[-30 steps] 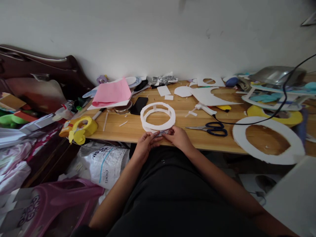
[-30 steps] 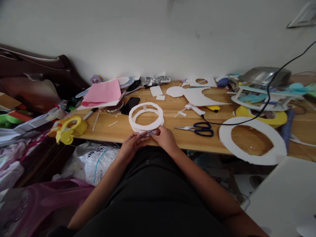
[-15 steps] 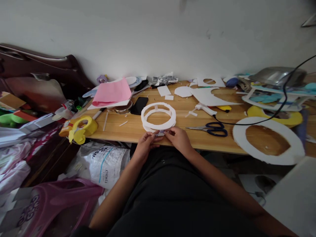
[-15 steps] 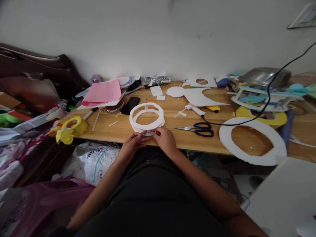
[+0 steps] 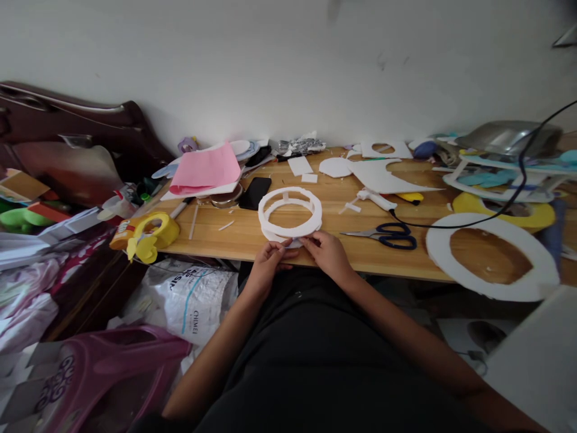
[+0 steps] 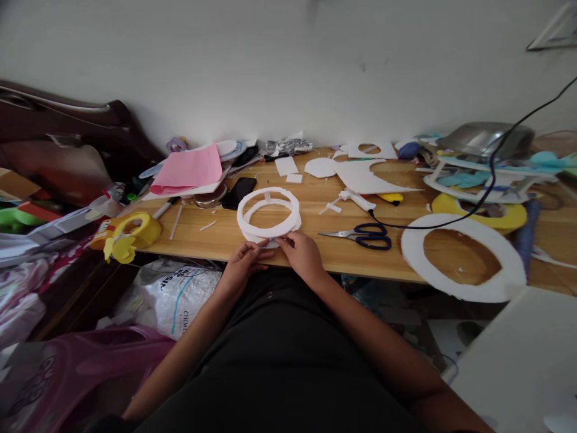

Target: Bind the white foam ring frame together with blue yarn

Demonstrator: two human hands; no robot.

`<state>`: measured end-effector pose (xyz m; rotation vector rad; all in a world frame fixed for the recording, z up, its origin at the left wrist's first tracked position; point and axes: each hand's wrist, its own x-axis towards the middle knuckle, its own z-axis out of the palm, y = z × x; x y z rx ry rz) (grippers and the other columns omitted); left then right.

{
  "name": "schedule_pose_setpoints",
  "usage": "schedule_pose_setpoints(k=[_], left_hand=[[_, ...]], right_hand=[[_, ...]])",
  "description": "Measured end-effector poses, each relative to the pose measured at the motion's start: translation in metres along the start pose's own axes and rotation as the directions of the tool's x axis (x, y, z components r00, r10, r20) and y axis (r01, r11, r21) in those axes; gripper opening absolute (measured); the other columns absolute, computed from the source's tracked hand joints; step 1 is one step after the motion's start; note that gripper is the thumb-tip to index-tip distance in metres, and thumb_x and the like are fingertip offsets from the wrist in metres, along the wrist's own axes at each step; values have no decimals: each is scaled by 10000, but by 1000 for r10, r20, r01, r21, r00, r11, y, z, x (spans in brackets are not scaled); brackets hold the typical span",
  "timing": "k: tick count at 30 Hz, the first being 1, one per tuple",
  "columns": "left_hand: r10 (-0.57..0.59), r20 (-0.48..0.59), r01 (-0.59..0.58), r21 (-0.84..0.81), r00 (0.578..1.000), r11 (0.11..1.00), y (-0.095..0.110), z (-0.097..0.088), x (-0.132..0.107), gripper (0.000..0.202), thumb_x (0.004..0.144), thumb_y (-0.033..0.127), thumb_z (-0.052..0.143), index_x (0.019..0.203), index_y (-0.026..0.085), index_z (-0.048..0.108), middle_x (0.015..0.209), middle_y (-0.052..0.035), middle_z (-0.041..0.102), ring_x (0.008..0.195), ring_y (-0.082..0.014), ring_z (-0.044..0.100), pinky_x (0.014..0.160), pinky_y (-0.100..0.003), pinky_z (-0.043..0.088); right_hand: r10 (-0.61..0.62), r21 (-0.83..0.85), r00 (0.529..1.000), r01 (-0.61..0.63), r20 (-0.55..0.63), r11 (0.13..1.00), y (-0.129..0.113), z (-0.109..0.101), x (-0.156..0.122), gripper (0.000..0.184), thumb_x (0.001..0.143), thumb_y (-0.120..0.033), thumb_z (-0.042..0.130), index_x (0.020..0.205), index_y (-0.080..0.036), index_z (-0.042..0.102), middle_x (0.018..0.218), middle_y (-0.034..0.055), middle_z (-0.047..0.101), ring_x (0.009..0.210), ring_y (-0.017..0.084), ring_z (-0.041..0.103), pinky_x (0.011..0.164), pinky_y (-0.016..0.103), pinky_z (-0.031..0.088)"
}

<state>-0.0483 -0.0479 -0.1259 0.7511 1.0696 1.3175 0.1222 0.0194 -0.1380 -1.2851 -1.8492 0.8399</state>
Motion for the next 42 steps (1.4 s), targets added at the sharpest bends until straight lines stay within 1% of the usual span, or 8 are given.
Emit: schedule_pose_setpoints(k=[6,11,18,23,29,33,37,42], left_hand=[[2,-4,-2,3,1000,1000,-1,0,2,277,814,346,775,858,168,567,1373,-138,646,1001,-229,745,617,-214,595],[-13,-13,13,-43,1000,999,-2,-2,1,308,797,349,793,865,166,556,1349,-140,662,994,-232,750,633,-222,594],[19,-167,-51,-192,986,980,5,-2,-13,266,829,272,762,863,177,515,1156,-124,751,1056,-252,742,915,-355,587],[72,-231,-137,-279,970,950,14,1,-18,226,854,231,712,873,190,491,1114,-133,767,1073,-257,738,986,-397,547],[95,-270,-170,-272,958,947,9,-1,-16,251,801,274,745,874,180,525,903,-86,777,906,-237,770,855,-356,578],[117,-307,-193,-230,944,954,1,-7,-14,287,757,311,771,866,181,539,761,-4,717,737,-161,737,734,-282,568],[144,-320,-209,-181,937,961,-2,-10,-13,317,740,352,767,861,188,524,720,28,655,695,-131,692,694,-255,546],[167,-254,-187,-56,952,981,-5,-8,-8,304,781,384,713,845,204,477,533,119,372,486,-75,483,562,-210,443]], right_hand=[[29,56,998,-32,53,998,-1,-2,3,326,905,-484,635,967,-203,789,824,69,765,680,197,647,603,273,439],[68,126,988,-85,136,988,7,-2,6,380,892,-521,625,962,-182,781,577,10,664,487,153,560,471,244,401],[103,175,980,-133,171,976,10,-1,8,362,874,-512,642,936,-175,760,621,16,681,471,149,588,436,239,435],[97,164,983,-123,157,979,11,-1,9,355,864,-525,658,827,-177,714,601,14,664,471,151,597,456,243,435],[103,146,984,-124,143,981,11,-1,10,363,865,-527,657,847,-171,722,615,26,680,465,156,606,466,252,445],[107,128,984,-126,144,984,10,-1,9,346,880,-495,644,924,-169,752,638,30,701,464,156,616,470,254,457],[102,88,985,-115,139,989,9,-2,9,352,892,-493,630,951,-172,762,653,36,717,470,158,619,471,253,450],[72,-15,994,-71,84,997,5,-2,8,258,907,-403,621,925,-183,754,725,47,745,589,179,657,546,259,439]])
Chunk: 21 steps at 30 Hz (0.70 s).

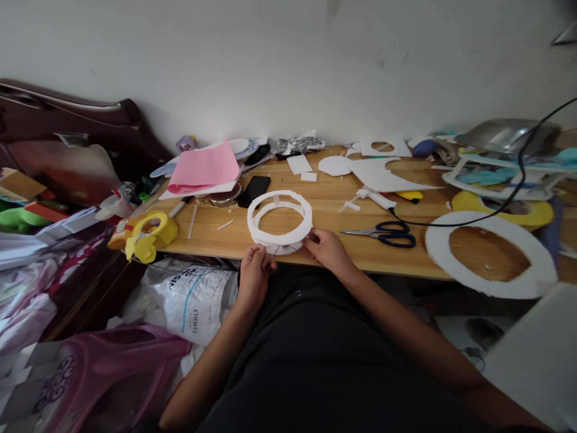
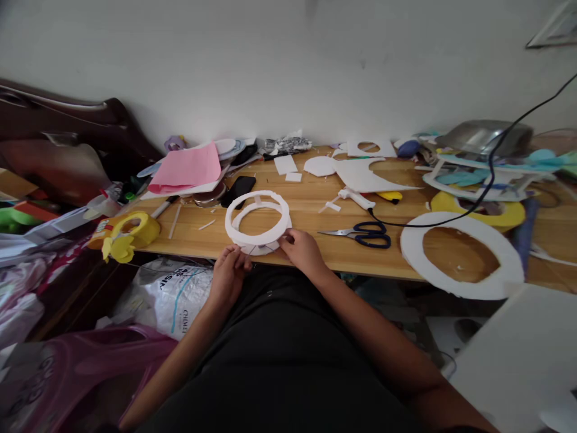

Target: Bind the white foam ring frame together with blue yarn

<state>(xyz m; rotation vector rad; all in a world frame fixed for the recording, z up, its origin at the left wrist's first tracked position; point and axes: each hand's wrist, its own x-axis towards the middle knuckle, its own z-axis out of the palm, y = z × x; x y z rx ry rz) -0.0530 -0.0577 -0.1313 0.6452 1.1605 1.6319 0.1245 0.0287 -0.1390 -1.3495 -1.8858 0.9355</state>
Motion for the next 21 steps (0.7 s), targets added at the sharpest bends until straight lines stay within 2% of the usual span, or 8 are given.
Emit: schedule_pose_setpoints(k=[2,6,9,12,16,18,21], left_hand=[[9,29,-12,83,1000,996,-2,1,3,293,815,417,668,864,215,461,517,134,298,435,-75,394,508,-209,385],[42,84,-66,317,996,946,-3,2,6,252,872,447,585,939,223,492,500,128,333,398,-86,315,455,-212,274],[69,134,-130,525,989,841,1,2,1,174,846,363,644,879,203,582,505,90,421,444,-103,368,499,-229,283],[125,166,-205,675,978,709,4,4,-7,88,797,248,703,861,212,655,559,49,514,514,-137,453,593,-259,346],[191,232,-301,748,954,592,3,4,-8,61,807,212,713,864,236,718,717,-38,663,696,-227,616,760,-323,439],[221,279,-356,740,934,570,2,1,-5,53,830,210,698,832,245,738,824,-74,718,811,-264,653,834,-350,460],[259,341,-427,696,904,577,1,-3,0,119,866,204,665,878,261,769,915,-83,751,896,-277,667,877,-368,479]], right_hand=[[-18,-52,1000,17,-21,998,-2,0,-2,219,905,-369,625,902,-187,747,760,51,752,636,189,664,573,266,427],[-82,-158,996,75,-39,985,-8,1,-11,202,913,-359,636,868,-193,743,818,60,750,725,207,669,637,283,427],[-146,-224,989,137,-22,965,-11,1,-19,188,902,-371,678,945,-206,758,956,69,745,798,211,672,679,290,444],[-193,-277,981,184,-6,943,-12,2,-25,167,892,-346,707,980,-221,774,1049,78,723,828,218,676,675,297,456],[-262,-313,965,247,-7,917,-8,6,-28,147,943,-284,646,969,-242,784,993,66,714,867,218,677,682,300,483],[-296,-324,955,273,-20,906,-7,7,-28,164,960,-280,622,949,-238,780,984,71,713,878,220,672,699,306,501],[-349,-357,936,311,-47,881,-8,6,-28,225,992,-297,561,946,-219,766,1021,110,701,967,260,640,794,366,529]])
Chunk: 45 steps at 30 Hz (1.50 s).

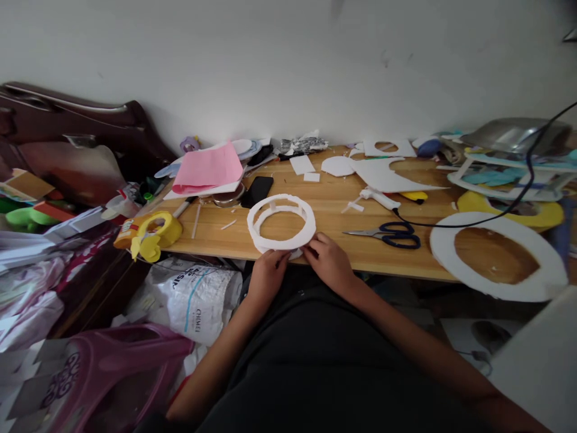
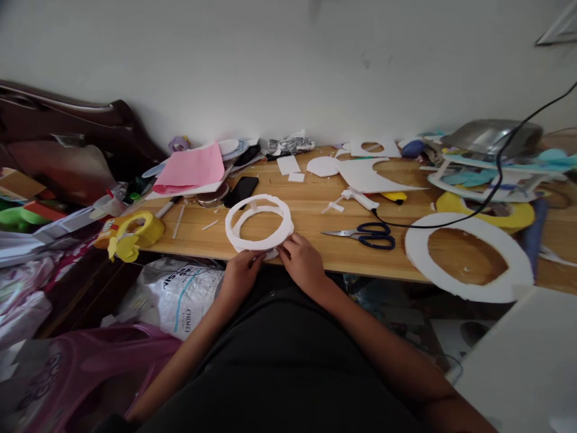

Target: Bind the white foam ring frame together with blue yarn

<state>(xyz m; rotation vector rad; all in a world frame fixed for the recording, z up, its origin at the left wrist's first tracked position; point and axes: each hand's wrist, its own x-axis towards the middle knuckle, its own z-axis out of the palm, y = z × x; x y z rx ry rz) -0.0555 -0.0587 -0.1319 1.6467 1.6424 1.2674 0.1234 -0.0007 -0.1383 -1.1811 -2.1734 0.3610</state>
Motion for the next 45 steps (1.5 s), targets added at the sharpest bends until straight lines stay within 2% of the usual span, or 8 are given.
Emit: schedule_pose_setpoints(k=[5,9,14,22,29,34,38,45], left_hand=[[75,7,-74,-95,997,993,-5,-3,7,124,897,237,650,900,242,774,912,-79,736,884,-253,647,854,-342,477],[84,28,-78,-162,996,984,-7,-7,17,148,910,288,639,844,221,753,842,-56,711,828,-220,625,812,-307,461],[50,26,-44,-206,998,978,-3,-15,26,254,952,362,571,828,204,727,719,-24,638,691,-179,562,691,-269,428],[23,-53,-29,-131,998,991,2,-28,31,146,885,275,643,784,210,725,653,-9,606,642,-183,527,649,-274,384],[90,-49,-90,-4,995,996,-11,-29,38,125,876,254,653,768,223,707,760,-46,644,769,-227,557,775,-320,416],[175,-3,-174,112,985,978,8,-20,21,130,914,255,625,806,229,693,806,-63,605,835,-242,534,854,-353,408],[273,92,-288,299,958,910,24,-13,5,198,982,255,530,854,230,680,819,-72,605,839,-243,532,815,-353,420],[292,-13,-268,355,956,896,32,-1,6,189,983,288,556,936,225,728,897,-75,567,869,-228,536,815,-344,441]], right_hand=[[-181,-45,982,183,50,982,12,-11,11,232,965,-335,610,1065,-177,747,1217,171,670,1253,343,512,1042,526,457],[-299,-46,942,309,149,950,30,-20,22,317,878,-379,735,1094,-147,749,1174,185,708,1181,344,593,1044,540,457],[-371,-26,912,381,172,924,39,-26,25,320,913,-365,697,1188,-207,732,1183,138,725,1164,303,623,1059,512,439],[-373,-14,915,379,155,925,36,-34,28,320,961,-346,635,1262,-269,712,1229,115,714,1174,298,608,1019,492,417],[-338,24,936,337,95,941,34,-35,23,314,963,-404,622,1210,-248,736,1187,115,716,1150,291,606,1020,472,402],[-309,52,949,306,57,951,37,-31,22,333,991,-417,572,1225,-233,722,1173,110,709,1129,274,606,997,440,424],[-285,35,957,283,46,958,45,-29,24,342,1001,-422,551,1234,-239,720,1146,115,715,1119,287,605,978,451,427],[-253,5,967,253,44,967,45,-22,25,333,982,-418,581,1221,-242,729,1161,125,725,1119,319,611,991,506,419]])
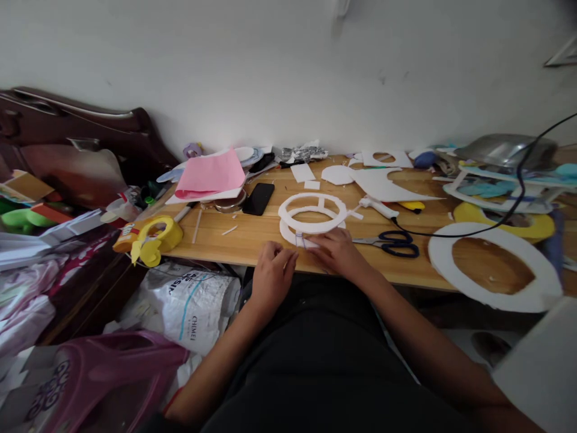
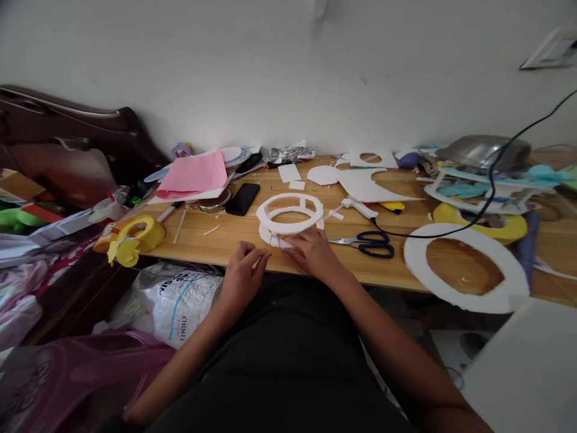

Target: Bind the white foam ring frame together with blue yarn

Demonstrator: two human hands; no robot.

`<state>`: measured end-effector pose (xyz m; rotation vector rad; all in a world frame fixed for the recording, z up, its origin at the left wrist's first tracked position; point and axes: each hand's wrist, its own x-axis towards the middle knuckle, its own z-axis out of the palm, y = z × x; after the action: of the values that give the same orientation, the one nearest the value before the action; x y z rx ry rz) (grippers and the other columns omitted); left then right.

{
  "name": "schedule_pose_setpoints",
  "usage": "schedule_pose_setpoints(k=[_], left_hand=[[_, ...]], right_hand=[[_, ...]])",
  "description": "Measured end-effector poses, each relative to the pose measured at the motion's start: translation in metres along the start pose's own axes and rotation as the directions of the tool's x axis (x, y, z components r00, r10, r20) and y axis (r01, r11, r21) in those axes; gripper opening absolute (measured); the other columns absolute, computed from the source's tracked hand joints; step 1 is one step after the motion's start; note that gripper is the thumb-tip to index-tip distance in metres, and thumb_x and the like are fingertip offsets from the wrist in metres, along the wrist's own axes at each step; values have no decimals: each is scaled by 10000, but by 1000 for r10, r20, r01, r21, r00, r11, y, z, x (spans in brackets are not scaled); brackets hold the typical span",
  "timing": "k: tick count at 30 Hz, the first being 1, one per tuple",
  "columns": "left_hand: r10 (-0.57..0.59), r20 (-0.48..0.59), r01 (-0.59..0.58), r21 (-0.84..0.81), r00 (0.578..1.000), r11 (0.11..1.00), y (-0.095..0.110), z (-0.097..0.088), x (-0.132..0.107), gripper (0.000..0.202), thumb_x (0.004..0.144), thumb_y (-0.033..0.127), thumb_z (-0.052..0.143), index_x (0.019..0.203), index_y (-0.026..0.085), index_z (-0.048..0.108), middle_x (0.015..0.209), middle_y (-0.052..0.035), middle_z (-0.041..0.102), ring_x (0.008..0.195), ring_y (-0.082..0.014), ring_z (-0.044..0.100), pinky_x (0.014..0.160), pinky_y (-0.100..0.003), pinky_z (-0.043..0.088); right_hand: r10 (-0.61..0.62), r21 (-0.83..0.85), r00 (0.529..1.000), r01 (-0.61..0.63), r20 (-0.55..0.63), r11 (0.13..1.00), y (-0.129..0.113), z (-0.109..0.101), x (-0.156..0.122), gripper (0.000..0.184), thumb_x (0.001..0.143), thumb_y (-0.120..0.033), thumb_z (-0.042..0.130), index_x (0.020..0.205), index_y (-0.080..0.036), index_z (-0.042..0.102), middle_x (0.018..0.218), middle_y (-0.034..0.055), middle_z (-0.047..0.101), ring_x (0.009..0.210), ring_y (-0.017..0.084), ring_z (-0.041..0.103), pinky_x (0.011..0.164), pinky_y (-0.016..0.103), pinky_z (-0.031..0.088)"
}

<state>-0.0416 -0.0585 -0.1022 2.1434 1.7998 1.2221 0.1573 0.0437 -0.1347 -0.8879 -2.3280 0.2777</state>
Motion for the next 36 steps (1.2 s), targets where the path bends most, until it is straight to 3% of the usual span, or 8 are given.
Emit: schedule_pose_setpoints(k=[5,9,14,20,23,27,30,36], left_hand=[[52,175,-21,-170,983,985,8,23,7,197,987,257,537,980,221,731,942,-81,601,881,-223,582,811,-331,469],[0,156,35,-227,988,973,2,34,7,185,980,224,532,950,218,715,904,-78,647,841,-229,603,788,-333,480],[-9,184,39,-157,983,987,-1,31,2,224,942,119,494,991,212,692,945,-104,655,875,-255,606,829,-374,503],[110,305,-86,-90,946,992,2,21,-6,405,849,4,483,1182,167,646,1169,-151,656,1088,-297,593,991,-459,486],[168,230,-159,-57,959,986,-8,15,-12,505,853,-25,426,1281,186,591,1182,-110,668,1101,-244,606,1004,-413,502],[21,-13,-21,0,1000,1000,-31,16,-9,370,937,40,375,1227,136,584,1133,-141,652,1123,-262,584,1016,-479,485],[3,13,-3,-1,1000,1000,-47,25,6,322,967,146,475,1272,113,573,1270,-179,621,1259,-296,531,1101,-524,423],[17,122,-12,-40,992,999,-55,38,32,386,927,232,633,1305,169,590,1308,-134,660,1329,-302,525,1114,-498,428]], right_hand=[[-37,46,999,37,3,998,-2,13,-1,420,928,-379,646,1319,-228,665,1326,123,671,1261,325,572,1083,511,418],[-39,73,999,39,-13,997,1,18,-3,403,896,-351,679,1256,-170,701,1259,176,695,1207,355,612,1033,543,472],[-96,160,995,95,2,983,-2,13,-4,352,917,-295,671,1256,-209,708,1235,135,714,1163,296,650,1022,475,511],[-102,246,995,103,-17,964,-2,11,-7,296,979,-238,576,1230,-281,726,1195,80,739,1115,244,679,1002,439,537],[-32,260,998,45,-55,965,3,14,-8,278,977,-201,553,1159,-238,759,1085,107,761,996,245,719,892,417,588],[17,303,998,0,-55,953,7,16,-5,300,961,-160,537,1112,-246,781,1135,89,764,1045,239,722,940,402,576],[21,335,999,-8,-35,942,6,16,-2,278,955,-190,558,1105,-260,781,1199,74,747,1127,242,694,1014,414,537],[90,338,994,-65,-59,939,-12,5,3,279,1002,-255,496,1144,-206,730,1180,115,731,1131,251,666,1008,442,514]])
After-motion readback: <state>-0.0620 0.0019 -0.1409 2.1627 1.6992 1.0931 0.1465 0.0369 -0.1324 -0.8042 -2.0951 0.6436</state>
